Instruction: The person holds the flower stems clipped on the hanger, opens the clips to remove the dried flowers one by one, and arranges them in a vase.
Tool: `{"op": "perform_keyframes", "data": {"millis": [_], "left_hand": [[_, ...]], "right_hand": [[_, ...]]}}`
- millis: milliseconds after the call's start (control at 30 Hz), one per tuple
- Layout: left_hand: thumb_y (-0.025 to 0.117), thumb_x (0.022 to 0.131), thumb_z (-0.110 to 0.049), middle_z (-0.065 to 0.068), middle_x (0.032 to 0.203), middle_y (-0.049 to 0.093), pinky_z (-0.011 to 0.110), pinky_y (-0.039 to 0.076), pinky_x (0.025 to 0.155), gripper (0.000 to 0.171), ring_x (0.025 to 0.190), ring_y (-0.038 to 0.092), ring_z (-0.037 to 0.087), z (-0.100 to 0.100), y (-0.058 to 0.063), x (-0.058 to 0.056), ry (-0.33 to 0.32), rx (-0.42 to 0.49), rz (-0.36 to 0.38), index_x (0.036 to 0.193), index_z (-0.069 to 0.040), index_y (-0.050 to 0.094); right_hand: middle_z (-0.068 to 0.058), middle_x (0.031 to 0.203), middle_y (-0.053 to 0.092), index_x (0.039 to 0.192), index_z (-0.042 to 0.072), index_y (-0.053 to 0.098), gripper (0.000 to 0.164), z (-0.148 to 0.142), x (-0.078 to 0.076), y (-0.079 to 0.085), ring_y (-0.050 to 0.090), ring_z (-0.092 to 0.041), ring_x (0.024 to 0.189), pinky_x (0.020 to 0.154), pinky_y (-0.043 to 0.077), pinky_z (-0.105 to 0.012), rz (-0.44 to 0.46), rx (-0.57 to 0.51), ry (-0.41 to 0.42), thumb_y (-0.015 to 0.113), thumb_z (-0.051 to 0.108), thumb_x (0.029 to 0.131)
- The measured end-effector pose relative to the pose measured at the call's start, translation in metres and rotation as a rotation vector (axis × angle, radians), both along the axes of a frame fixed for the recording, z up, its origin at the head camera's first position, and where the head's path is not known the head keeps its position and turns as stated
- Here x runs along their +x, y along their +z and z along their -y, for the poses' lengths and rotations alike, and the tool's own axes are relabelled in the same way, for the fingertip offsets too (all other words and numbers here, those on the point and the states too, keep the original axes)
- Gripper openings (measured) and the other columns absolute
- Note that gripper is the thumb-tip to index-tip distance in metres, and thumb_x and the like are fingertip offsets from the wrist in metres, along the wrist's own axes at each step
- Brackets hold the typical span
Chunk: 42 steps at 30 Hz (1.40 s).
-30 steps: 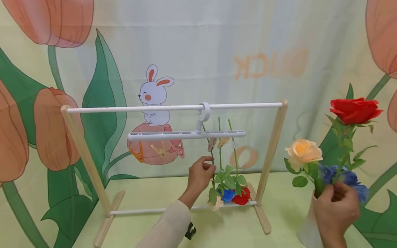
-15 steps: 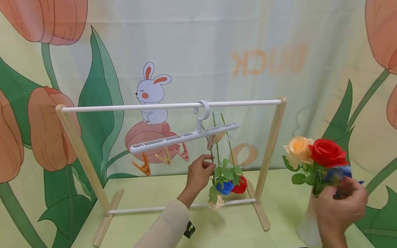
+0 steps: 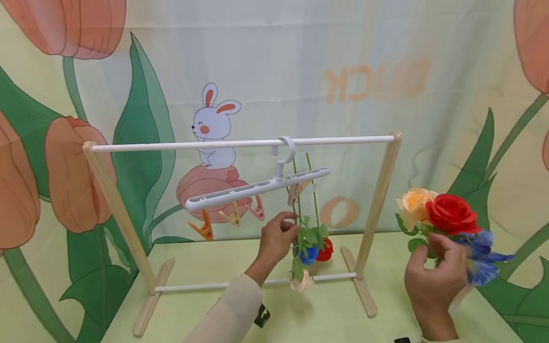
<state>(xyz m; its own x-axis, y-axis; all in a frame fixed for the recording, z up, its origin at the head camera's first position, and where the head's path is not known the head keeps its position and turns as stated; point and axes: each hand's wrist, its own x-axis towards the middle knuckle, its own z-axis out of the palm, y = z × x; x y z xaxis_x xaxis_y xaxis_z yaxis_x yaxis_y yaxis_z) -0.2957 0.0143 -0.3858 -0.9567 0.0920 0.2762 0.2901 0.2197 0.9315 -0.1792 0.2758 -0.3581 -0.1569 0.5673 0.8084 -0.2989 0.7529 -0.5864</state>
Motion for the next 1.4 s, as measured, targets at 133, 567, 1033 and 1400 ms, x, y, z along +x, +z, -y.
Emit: {"op": "perform_keyframes", "data": {"millis": [133,567,1033,1400], "left_hand": [[0.069,0.096,-0.015,0.010,0.097,0.077,0.032,0.062,0.070,0.023,0.075,0.074,0.020,0.001,0.001,0.000,-0.014,0.013,0.004,0.119,-0.016,0.070],[0.070,0.096,-0.013,0.014,0.097,0.075,0.037,0.064,0.071,0.022,0.077,0.074,0.025,0.003,0.000,0.000,-0.055,0.089,0.039,0.117,-0.016,0.070],[0.069,0.096,-0.010,0.021,0.103,0.073,0.038,0.064,0.070,0.023,0.081,0.074,0.031,0.005,0.003,0.008,-0.099,0.109,0.048,0.119,-0.012,0.069],[0.069,0.096,-0.009,0.019,0.100,0.074,0.035,0.064,0.068,0.023,0.079,0.074,0.026,0.006,0.004,0.015,-0.113,0.102,0.062,0.119,-0.012,0.069]], "right_hand": [[-0.024,0.095,0.063,0.105,-0.009,0.068,0.026,0.011,-0.006,0.001,0.045,0.013,0.091,0.084,0.036,-0.010,0.005,0.058,0.076,0.056,-0.004,0.082],[-0.018,0.102,0.066,0.113,-0.003,0.066,0.025,0.050,-0.034,0.008,0.053,-0.001,0.086,0.074,0.043,-0.019,0.264,0.104,0.303,0.062,-0.002,0.089],[-0.014,0.109,0.067,0.123,0.005,0.064,0.031,0.105,-0.077,0.025,0.066,-0.030,0.094,0.082,0.056,-0.043,0.529,0.034,0.494,0.063,0.017,0.095],[-0.016,0.111,0.068,0.125,0.005,0.062,0.037,0.138,-0.094,0.030,0.068,-0.033,0.097,0.087,0.055,-0.048,0.579,-0.008,0.558,0.069,0.022,0.093]]}}
